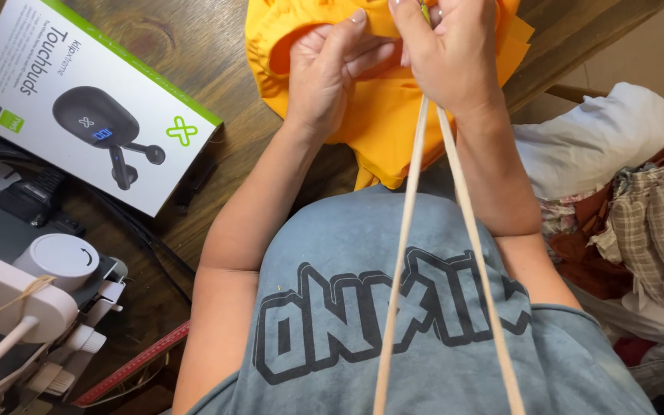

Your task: Trimming excess threads from a yellow garment using small scissors

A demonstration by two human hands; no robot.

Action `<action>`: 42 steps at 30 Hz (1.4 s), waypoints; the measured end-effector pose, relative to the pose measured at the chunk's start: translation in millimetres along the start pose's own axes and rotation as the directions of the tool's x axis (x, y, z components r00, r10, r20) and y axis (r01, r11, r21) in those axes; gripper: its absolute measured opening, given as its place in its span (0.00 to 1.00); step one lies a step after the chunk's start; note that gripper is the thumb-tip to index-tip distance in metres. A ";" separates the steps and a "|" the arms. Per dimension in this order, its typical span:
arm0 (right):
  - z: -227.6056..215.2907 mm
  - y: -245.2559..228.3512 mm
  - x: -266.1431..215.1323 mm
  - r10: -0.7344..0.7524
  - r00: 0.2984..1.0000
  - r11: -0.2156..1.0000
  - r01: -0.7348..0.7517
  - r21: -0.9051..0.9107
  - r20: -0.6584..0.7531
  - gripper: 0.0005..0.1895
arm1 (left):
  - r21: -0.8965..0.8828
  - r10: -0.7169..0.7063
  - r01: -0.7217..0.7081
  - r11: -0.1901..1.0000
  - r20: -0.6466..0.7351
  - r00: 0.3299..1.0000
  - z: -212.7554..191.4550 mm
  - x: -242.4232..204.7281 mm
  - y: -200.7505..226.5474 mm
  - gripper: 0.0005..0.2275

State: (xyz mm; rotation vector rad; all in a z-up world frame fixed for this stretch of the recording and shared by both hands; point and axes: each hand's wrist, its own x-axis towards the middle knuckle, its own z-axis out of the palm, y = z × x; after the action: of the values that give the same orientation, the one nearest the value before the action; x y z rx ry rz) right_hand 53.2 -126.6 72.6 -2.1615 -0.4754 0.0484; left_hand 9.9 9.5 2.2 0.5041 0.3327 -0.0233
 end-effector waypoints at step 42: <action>19.7 -48.7 -19.3 0.124 0.987 0.968 -0.143 0.206 0.106 0.10 | 0.006 -0.013 0.013 1.000 -0.116 0.993 30.2 -10.9 24.1 0.16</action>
State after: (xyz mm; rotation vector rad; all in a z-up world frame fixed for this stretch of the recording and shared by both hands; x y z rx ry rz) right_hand 15.8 -92.5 96.6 -1.9826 -0.3587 0.2640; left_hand 11.4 15.6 41.8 0.5112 0.4494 -0.0078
